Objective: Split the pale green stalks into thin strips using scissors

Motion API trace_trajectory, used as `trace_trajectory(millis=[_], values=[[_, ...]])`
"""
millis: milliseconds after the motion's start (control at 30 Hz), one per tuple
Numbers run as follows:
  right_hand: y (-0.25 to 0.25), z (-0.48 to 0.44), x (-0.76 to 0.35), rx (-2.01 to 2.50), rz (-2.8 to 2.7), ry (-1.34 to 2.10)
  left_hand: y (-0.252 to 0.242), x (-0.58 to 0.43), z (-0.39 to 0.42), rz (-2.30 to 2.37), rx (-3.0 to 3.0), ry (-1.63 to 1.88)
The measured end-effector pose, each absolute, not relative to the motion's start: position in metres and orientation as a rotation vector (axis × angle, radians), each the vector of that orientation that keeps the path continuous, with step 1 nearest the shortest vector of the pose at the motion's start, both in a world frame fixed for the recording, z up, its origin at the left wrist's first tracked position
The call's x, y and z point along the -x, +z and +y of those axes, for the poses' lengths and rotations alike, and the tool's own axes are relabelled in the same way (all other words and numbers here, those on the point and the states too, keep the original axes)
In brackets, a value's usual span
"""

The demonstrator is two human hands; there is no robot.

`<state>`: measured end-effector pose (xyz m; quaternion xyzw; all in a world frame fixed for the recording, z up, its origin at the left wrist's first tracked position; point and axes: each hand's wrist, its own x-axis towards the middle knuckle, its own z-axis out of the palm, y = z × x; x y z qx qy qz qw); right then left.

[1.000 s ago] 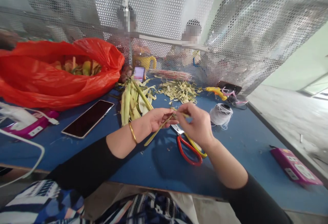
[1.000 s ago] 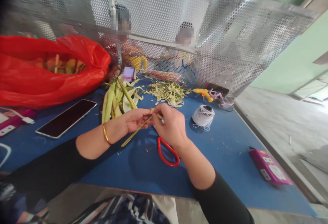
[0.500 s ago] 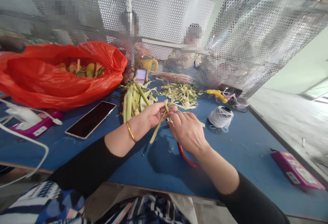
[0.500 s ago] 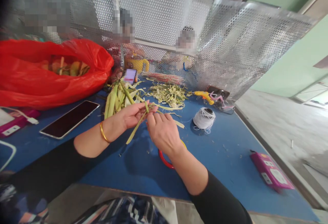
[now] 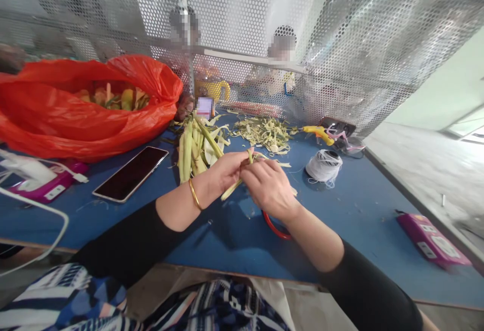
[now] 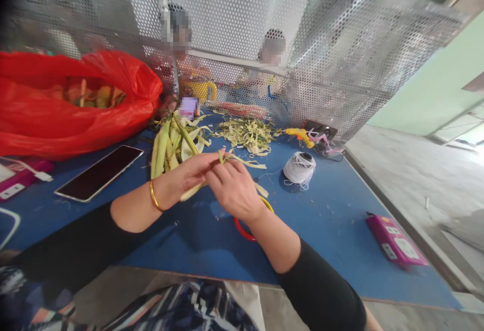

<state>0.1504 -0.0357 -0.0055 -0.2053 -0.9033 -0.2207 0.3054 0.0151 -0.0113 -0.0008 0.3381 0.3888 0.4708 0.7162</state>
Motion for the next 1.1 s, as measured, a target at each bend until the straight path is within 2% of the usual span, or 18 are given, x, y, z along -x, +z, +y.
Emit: trace_trajectory(millis=[67,167,233,300,500,700,867,967,1100], values=[[-0.003,-0.034,-0.153,0.785,-2.151,-0.337,0.002,-0.014,-0.014,0.871,-0.712,1.090],[-0.001,-0.025,-0.156,1.130,-1.789,0.275,0.010,-0.014,-0.020,0.929,-0.663,1.128],[0.000,-0.019,-0.157,1.220,-1.635,0.696,0.015,-0.014,-0.023,0.995,-0.682,1.157],[0.001,-0.016,-0.156,1.233,-1.542,0.931,0.017,-0.015,-0.024,1.060,-0.711,1.174],[0.003,-0.021,-0.154,1.287,-1.508,0.850,0.015,-0.018,-0.024,1.096,-0.784,1.183],[0.009,-0.021,-0.146,1.250,-1.159,1.328,0.014,-0.017,-0.024,1.002,-0.672,1.241],[0.009,-0.017,-0.150,1.212,-1.054,1.596,0.015,-0.014,-0.022,0.877,-0.541,1.117],[0.007,-0.017,-0.154,1.225,-1.279,1.544,0.016,-0.010,-0.018,0.848,-0.443,1.171],[0.008,-0.018,-0.158,1.032,-1.610,1.238,0.018,-0.004,-0.014,0.845,-0.355,1.236]])
